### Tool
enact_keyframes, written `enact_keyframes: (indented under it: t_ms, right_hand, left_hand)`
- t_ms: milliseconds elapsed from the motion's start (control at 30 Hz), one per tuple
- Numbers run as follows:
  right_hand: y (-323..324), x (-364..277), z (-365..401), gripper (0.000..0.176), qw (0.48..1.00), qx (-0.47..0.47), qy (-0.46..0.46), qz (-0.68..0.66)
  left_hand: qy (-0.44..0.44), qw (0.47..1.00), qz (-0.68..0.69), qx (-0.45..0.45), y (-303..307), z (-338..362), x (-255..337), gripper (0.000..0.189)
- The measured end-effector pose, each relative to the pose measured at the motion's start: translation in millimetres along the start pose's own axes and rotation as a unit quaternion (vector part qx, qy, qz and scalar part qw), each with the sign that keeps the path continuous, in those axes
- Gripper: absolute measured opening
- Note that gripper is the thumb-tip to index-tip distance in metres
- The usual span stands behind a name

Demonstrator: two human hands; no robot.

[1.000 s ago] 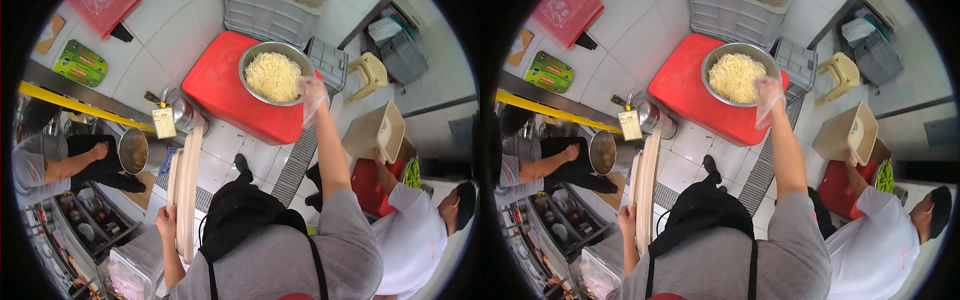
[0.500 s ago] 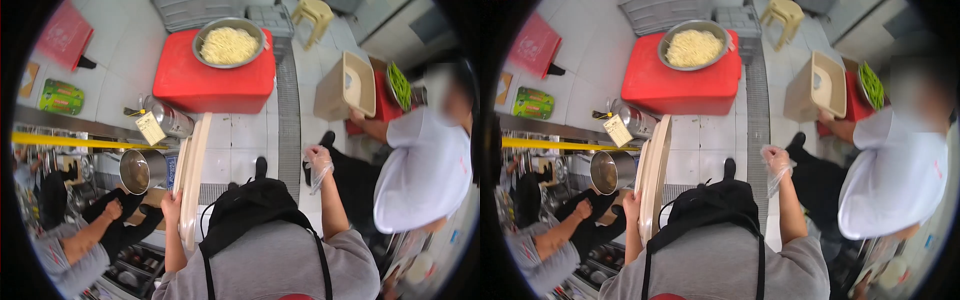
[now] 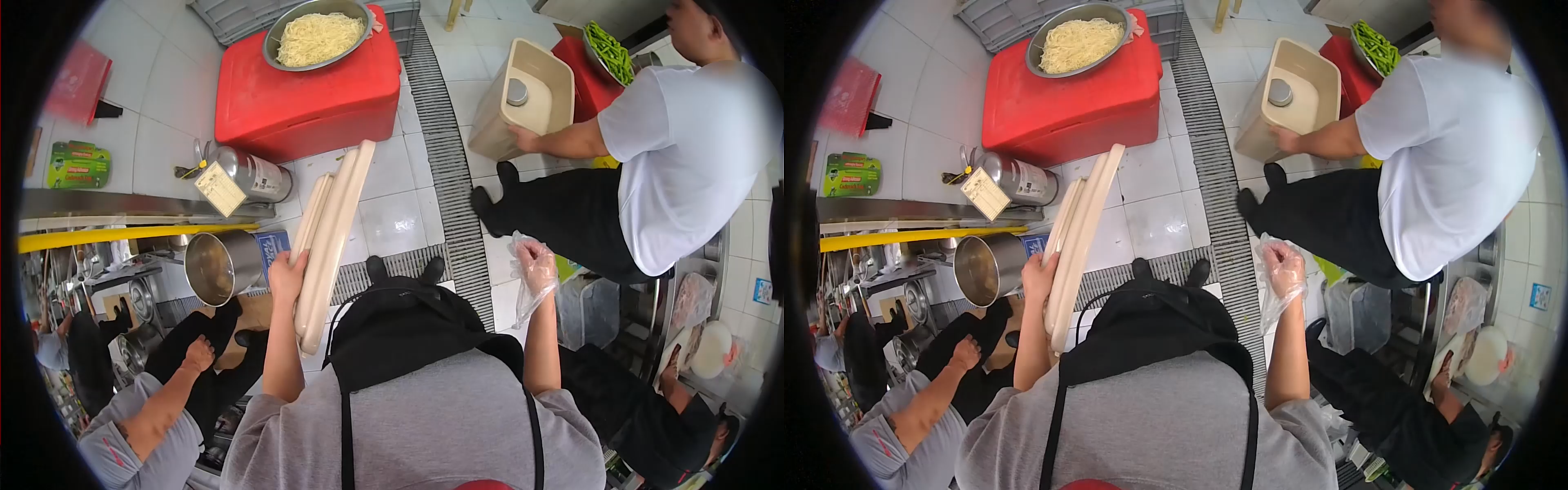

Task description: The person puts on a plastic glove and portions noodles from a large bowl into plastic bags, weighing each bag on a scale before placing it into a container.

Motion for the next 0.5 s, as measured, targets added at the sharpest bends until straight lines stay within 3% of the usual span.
enact_keyframes:
  t_ms: [233, 367, 400, 433, 500]
  right_hand:
    - [31, 59, 24, 0.014, 0.999, -0.013, 0.019, 0.022]
    - [16, 146, 53, 0.023, 0.952, -0.24, 0.019, 0.19]
    - [6, 172, 66, 0.028, 0.905, -0.342, 0.01, 0.251]
    - [1, 207, 85, 0.035, 0.844, -0.436, 0.002, 0.312]
    - [-75, 476, 145, 0.042, 0.744, -0.47, 0.258, 0.4]
  left_hand:
    - [0.005, 1.0, -0.003, 0.011, -19, 33, 16, 0.047]
    - [0.011, 0.999, 0.035, 0.029, -26, 53, 12, 0.048]
    - [0.019, 0.999, 0.026, 0.031, -27, 60, 11, 0.048]
    - [0.025, 0.998, 0.027, 0.043, -27, 67, 11, 0.048]
    - [0.033, 0.997, 0.035, 0.053, -31, 82, 9, 0.048]
Point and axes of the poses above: each hand's wrist, its own z-axis away from the middle knuckle, its own y-axis out of the back of the hand, x = y × z, the point moved 6 cm from there along -z, towards the middle knuckle, and after that the axes turned 6 degrees about z, right-handed, at the moved point
